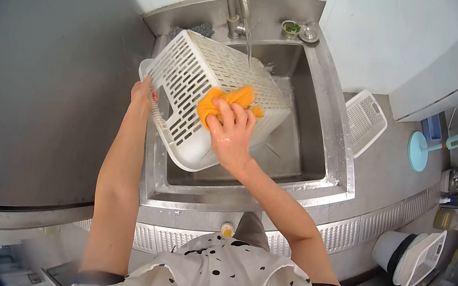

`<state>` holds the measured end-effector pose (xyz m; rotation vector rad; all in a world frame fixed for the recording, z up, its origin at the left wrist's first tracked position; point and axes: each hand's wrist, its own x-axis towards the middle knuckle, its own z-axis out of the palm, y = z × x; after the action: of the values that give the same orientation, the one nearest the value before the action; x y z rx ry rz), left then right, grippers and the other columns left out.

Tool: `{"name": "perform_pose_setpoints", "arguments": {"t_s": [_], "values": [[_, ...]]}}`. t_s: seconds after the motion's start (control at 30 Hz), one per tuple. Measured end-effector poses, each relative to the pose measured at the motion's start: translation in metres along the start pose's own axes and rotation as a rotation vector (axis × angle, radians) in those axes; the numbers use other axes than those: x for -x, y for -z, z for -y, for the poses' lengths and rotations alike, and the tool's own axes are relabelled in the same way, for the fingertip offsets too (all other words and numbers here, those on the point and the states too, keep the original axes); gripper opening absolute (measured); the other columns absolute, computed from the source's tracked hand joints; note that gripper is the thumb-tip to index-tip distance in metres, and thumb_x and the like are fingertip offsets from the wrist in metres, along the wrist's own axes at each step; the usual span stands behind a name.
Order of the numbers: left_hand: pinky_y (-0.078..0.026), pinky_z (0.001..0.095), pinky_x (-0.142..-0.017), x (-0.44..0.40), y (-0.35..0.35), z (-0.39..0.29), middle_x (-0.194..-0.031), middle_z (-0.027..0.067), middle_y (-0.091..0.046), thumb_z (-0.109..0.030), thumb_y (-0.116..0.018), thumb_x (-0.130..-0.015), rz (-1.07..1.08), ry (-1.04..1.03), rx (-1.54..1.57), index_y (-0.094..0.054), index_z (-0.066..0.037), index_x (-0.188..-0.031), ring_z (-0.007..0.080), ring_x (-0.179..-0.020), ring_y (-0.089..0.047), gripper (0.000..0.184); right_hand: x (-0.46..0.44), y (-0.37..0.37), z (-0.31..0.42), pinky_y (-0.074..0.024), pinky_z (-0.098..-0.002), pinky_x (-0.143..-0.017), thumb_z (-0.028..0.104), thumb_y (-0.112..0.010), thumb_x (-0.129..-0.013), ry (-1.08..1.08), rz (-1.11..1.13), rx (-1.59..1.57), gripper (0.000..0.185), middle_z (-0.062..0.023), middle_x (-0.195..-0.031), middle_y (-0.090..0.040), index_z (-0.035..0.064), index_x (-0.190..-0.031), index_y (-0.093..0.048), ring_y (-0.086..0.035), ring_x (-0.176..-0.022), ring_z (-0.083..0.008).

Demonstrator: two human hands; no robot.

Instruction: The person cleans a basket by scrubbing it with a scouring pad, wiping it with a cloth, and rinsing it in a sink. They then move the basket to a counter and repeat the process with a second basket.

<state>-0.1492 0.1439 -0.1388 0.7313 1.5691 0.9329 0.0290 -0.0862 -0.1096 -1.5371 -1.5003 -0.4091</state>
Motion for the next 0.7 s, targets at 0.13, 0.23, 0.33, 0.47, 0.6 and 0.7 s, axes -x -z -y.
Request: {"name": "perform_pose_setpoints", "arguments": {"t_s": [0.13,0.23,0.33,0.47,0.6,0.7], "values": [[-0.035,0.0281,-0.034,-0.01,0.009,0.016,-0.067,0.0087,-0.046,-0.025,-0.051,-0.091,-0.01,0.106,0.06,-0.045,-0.003,-0.096,0.0145,-0.042,-0.041,0.022,0.038,0.002,0.018,-0.0324,-0.0385,-0.085,0.011,-0.058,-0.069,0.103,0.146,-0.088,0.014,-0.004,-0.119,-0.05,0.0106,-0.083,-0.058,-0.044,-0.102,-0.0228],[-0.035,0.0282,-0.035,-0.015,0.011,0.02,-0.068,0.0096,-0.047,-0.026,-0.05,-0.092,-0.031,0.15,0.111,-0.046,-0.002,-0.096,0.0144,-0.043,-0.041,0.024,0.071,-0.009,0.042,-0.0335,-0.0372,-0.085,0.011,-0.056,-0.07,0.078,0.221,-0.217,0.013,-0.0026,-0.12,-0.05,0.0103,-0.083,-0.058,-0.044,-0.102,-0.0218],[-0.034,0.0283,-0.035,-0.011,0.017,0.023,-0.069,0.0093,-0.048,-0.026,-0.05,-0.092,0.023,0.135,0.055,-0.047,-0.002,-0.097,0.0145,-0.044,-0.042,0.025,0.099,-0.001,0.051,-0.0352,-0.0361,-0.083,0.01,-0.056,-0.071,0.022,0.324,-0.328,0.013,-0.0046,-0.115,-0.051,0.0099,-0.084,-0.058,-0.046,-0.099,-0.0217],[-0.035,0.0286,-0.035,-0.005,0.029,0.031,-0.067,0.0084,-0.048,-0.026,-0.052,-0.091,-0.027,0.171,0.103,-0.049,-0.002,-0.094,0.0149,-0.044,-0.042,0.025,0.129,0.008,0.011,-0.039,-0.0352,-0.076,0.012,-0.057,-0.069,0.029,0.504,-0.176,0.014,-0.0077,-0.104,-0.05,0.0094,-0.083,-0.058,-0.047,-0.09,-0.0233],[-0.035,0.0275,-0.035,0.0,0.039,0.035,-0.063,0.0065,-0.047,-0.026,-0.055,-0.09,-0.04,0.182,0.109,-0.052,-0.004,-0.089,0.0141,-0.043,-0.043,0.023,0.148,0.002,-0.059,-0.0409,-0.037,-0.078,0.009,-0.056,-0.07,0.01,0.688,-0.167,0.015,-0.0079,-0.108,-0.048,0.0108,-0.085,-0.059,-0.048,-0.095,-0.0252],[-0.035,0.026,-0.035,-0.008,0.037,0.035,-0.062,0.0033,-0.047,-0.027,-0.057,-0.089,-0.05,0.223,0.18,-0.055,-0.007,-0.086,0.0119,-0.044,-0.043,0.02,0.177,-0.012,-0.137,-0.0415,-0.0394,-0.083,0.008,-0.054,-0.073,-0.04,0.84,-0.132,0.015,-0.0074,-0.111,-0.046,0.0105,-0.087,-0.06,-0.048,-0.101,-0.0271]]}}
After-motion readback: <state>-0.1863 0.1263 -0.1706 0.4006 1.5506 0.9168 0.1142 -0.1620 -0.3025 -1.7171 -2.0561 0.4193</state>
